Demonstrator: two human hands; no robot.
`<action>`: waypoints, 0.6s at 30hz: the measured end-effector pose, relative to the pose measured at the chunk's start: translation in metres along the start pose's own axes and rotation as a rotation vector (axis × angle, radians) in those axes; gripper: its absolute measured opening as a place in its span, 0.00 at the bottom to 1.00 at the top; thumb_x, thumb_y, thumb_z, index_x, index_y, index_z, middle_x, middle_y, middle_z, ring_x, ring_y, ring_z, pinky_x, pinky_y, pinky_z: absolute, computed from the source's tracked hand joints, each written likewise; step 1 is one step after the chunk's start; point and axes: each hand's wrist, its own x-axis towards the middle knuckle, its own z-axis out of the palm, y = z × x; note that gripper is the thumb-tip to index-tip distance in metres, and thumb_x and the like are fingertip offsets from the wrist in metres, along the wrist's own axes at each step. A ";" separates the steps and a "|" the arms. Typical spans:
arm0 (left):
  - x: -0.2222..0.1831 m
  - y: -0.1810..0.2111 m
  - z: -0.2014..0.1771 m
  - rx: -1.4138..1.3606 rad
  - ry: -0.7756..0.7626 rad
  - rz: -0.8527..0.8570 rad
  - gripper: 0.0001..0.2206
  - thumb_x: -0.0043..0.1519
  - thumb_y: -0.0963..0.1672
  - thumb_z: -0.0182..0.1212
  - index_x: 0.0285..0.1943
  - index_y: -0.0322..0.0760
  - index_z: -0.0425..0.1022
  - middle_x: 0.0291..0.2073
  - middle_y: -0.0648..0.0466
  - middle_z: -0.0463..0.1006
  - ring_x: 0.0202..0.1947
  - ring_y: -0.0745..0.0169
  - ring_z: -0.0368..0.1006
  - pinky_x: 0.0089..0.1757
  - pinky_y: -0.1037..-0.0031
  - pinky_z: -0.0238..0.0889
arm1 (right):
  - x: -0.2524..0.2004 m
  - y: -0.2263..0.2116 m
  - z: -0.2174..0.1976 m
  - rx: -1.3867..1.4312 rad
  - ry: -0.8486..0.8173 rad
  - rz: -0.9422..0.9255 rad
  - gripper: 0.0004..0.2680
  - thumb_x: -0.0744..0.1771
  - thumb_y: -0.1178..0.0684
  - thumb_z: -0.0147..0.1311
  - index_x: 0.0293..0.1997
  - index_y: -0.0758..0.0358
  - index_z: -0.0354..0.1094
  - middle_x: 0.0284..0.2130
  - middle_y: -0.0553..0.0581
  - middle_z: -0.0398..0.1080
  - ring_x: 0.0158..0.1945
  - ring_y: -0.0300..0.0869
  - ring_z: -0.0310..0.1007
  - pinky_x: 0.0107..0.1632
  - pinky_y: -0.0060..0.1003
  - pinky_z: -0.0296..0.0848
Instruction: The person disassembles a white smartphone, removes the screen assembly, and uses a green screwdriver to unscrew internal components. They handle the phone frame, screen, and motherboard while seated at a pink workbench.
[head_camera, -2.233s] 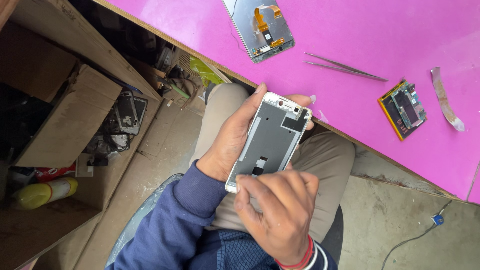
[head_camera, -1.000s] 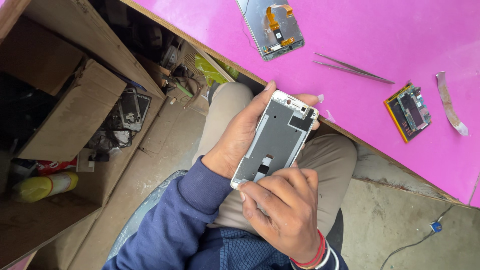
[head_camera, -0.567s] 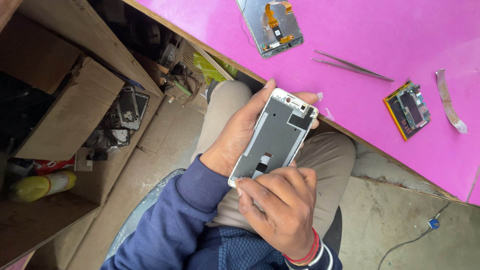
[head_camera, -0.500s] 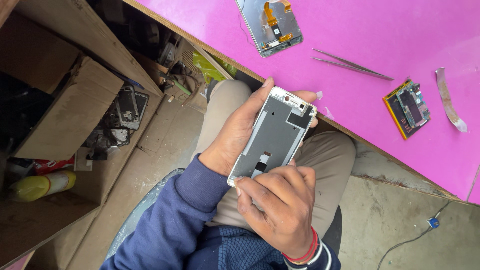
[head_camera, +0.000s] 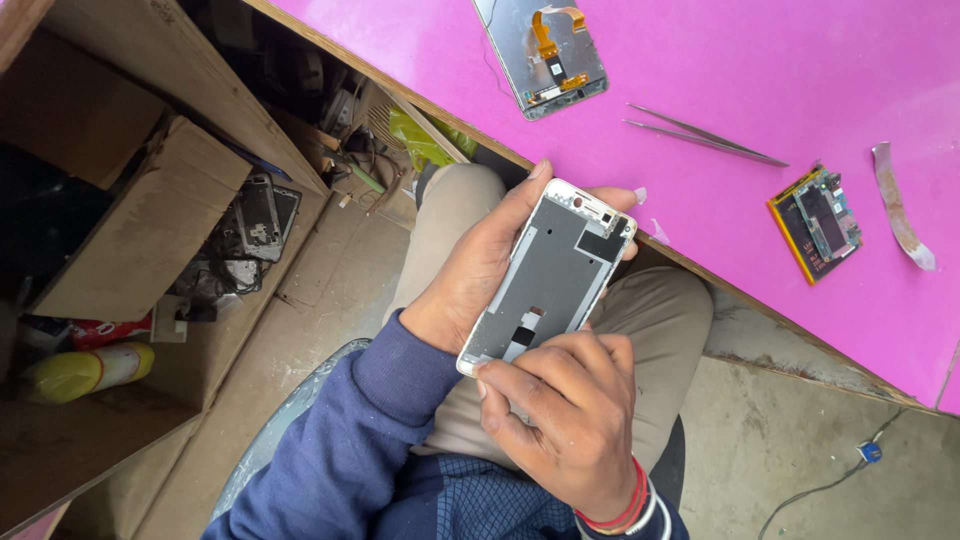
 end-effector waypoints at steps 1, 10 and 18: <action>0.000 -0.001 -0.001 -0.007 -0.011 -0.009 0.30 0.75 0.57 0.38 0.69 0.30 0.70 0.43 0.45 0.81 0.35 0.63 0.79 0.37 0.74 0.75 | -0.001 0.000 0.000 -0.004 0.005 0.002 0.10 0.59 0.57 0.68 0.41 0.55 0.76 0.30 0.43 0.70 0.36 0.38 0.69 0.45 0.39 0.57; 0.001 -0.001 0.004 0.025 -0.018 0.021 0.30 0.77 0.57 0.39 0.70 0.28 0.70 0.45 0.43 0.81 0.38 0.64 0.80 0.36 0.76 0.76 | -0.012 0.005 -0.007 0.102 0.068 0.040 0.09 0.58 0.58 0.68 0.38 0.58 0.75 0.28 0.46 0.68 0.35 0.40 0.69 0.41 0.37 0.63; -0.006 0.001 0.018 0.204 0.089 0.076 0.32 0.73 0.57 0.38 0.72 0.27 0.67 0.54 0.43 0.77 0.44 0.63 0.79 0.41 0.74 0.78 | -0.027 0.000 -0.004 0.162 0.089 0.097 0.06 0.62 0.58 0.65 0.39 0.61 0.74 0.32 0.48 0.73 0.36 0.40 0.71 0.43 0.39 0.67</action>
